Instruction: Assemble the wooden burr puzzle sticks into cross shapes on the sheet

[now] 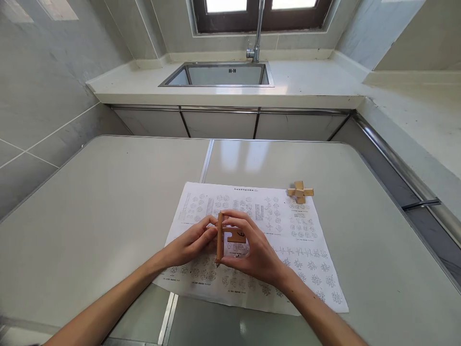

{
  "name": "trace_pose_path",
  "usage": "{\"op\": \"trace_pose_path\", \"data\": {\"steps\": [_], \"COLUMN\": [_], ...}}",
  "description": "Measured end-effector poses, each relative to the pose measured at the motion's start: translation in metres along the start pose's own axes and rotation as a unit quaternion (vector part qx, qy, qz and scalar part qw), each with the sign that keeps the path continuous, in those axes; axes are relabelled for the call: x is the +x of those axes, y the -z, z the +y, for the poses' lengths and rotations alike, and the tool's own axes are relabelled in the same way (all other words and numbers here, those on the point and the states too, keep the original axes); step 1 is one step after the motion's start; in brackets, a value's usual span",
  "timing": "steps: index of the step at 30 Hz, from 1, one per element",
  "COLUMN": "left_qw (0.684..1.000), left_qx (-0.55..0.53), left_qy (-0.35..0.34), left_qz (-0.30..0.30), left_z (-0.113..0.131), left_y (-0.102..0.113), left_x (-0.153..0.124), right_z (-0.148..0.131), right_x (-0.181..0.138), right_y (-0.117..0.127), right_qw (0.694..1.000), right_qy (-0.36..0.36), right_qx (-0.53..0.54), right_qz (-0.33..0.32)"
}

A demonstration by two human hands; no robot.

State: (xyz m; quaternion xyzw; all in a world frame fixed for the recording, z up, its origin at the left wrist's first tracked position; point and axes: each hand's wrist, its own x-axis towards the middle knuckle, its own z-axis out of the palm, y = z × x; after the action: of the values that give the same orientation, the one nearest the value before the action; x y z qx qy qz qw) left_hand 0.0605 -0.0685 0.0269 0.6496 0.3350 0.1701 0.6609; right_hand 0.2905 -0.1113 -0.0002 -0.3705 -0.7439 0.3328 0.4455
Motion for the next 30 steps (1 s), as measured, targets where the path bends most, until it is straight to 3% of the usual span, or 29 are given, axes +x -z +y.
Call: {"op": "trace_pose_path", "data": {"steps": [15,23,30], "left_qw": [0.999,0.996,0.985], "left_qx": [-0.041,-0.088,-0.157], "left_qy": [-0.002,-0.009,-0.004], "left_qz": [-0.008,0.033,0.067], "left_z": [0.001,0.0,-0.005], "left_y": [-0.002,-0.001,0.002], "left_x": [0.001,0.003,0.008], "right_z": [0.002,0.006,0.012], "right_x": [0.0,-0.003,-0.003], "right_y": [-0.001,-0.004,-0.005], "right_qw": [1.0,0.998,0.988], "right_qy": [-0.005,-0.055,-0.008], "right_qx": [0.001,-0.033,-0.144], "right_qz": [-0.001,0.006,-0.06]}}
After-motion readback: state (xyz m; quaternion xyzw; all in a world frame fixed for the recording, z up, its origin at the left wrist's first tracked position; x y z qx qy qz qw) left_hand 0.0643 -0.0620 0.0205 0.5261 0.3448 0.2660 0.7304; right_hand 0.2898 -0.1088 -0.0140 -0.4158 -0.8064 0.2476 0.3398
